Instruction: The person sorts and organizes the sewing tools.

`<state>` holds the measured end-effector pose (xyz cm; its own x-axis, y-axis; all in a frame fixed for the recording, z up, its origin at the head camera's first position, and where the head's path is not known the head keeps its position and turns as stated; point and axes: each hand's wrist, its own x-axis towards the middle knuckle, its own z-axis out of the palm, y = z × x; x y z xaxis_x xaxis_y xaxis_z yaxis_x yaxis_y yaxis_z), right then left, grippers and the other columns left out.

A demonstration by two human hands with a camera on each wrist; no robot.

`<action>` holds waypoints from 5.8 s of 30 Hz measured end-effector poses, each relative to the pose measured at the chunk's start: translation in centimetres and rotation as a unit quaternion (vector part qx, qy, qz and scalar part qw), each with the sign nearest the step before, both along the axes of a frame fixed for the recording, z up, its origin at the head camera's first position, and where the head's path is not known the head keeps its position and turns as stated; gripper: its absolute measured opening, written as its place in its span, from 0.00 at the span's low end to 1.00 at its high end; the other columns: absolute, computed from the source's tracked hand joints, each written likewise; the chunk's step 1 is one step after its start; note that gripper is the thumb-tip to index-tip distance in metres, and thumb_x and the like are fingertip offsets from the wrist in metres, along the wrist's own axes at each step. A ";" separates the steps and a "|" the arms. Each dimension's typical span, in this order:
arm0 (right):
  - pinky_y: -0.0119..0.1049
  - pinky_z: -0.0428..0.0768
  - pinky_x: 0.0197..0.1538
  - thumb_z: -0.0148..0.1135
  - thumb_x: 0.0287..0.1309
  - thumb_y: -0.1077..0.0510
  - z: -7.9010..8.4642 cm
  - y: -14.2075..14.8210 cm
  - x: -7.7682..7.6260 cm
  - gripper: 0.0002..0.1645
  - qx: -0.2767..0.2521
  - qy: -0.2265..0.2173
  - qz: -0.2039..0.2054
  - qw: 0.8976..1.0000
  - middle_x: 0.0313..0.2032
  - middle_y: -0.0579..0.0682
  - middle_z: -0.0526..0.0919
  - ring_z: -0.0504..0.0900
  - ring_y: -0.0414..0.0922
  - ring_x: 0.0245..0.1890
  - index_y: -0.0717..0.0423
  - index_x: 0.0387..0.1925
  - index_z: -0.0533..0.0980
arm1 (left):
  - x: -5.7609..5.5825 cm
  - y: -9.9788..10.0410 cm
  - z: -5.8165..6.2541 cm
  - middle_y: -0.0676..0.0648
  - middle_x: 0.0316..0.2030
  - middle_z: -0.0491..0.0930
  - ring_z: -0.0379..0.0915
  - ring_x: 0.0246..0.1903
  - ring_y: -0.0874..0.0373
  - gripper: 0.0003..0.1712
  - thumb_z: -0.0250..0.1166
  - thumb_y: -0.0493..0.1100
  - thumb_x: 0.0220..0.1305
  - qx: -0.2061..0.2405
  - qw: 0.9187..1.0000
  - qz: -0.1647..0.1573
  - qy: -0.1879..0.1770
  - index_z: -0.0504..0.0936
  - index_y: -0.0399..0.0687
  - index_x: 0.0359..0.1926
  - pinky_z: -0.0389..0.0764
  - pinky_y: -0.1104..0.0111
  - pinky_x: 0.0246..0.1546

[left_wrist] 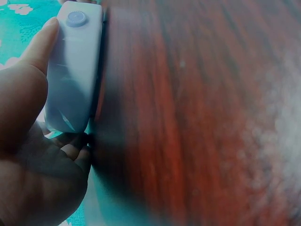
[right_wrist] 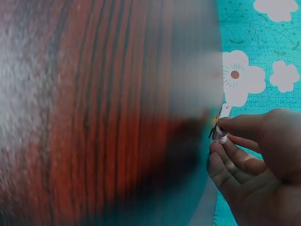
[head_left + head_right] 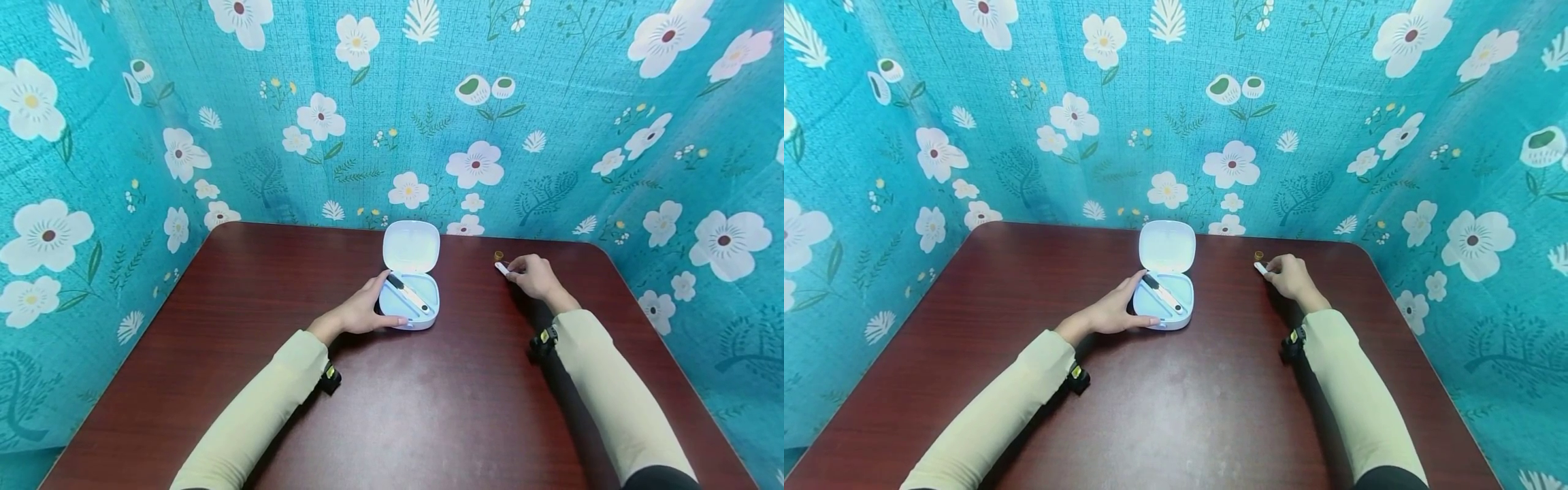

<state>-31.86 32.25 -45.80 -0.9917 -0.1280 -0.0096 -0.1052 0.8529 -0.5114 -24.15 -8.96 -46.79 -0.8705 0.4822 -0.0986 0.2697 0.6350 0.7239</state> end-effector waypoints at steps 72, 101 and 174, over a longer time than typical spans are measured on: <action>0.38 0.79 0.30 0.66 0.66 0.64 3.8 -10.3 3.8 0.08 -0.096 0.014 0.125 0.987 0.34 0.55 0.87 0.79 0.47 0.27 0.63 0.45 0.84 | -0.2 0.0 -0.2 0.39 0.78 0.49 0.52 0.75 0.48 0.69 0.74 0.65 0.58 0.002 1.000 -0.005 0.001 0.37 0.50 0.83 0.58 0.54 0.74; 0.40 0.83 0.38 0.68 0.65 0.62 4.2 -13.4 4.4 0.07 -0.080 0.050 0.144 0.985 0.37 0.55 0.88 0.82 0.48 0.33 0.61 0.42 0.85 | -0.1 0.0 -0.2 0.38 0.78 0.50 0.54 0.74 0.47 0.69 0.75 0.65 0.58 0.004 1.000 -0.001 0.001 0.38 0.51 0.83 0.59 0.54 0.74; 0.43 0.84 0.45 0.70 0.62 0.63 2.5 -17.5 4.8 0.10 0.067 0.137 0.189 0.970 0.38 0.55 0.82 0.81 0.48 0.36 0.62 0.45 0.85 | -0.3 0.0 -0.2 0.39 0.78 0.48 0.51 0.75 0.48 0.69 0.74 0.65 0.59 0.000 1.000 -0.002 -0.003 0.36 0.49 0.83 0.58 0.54 0.74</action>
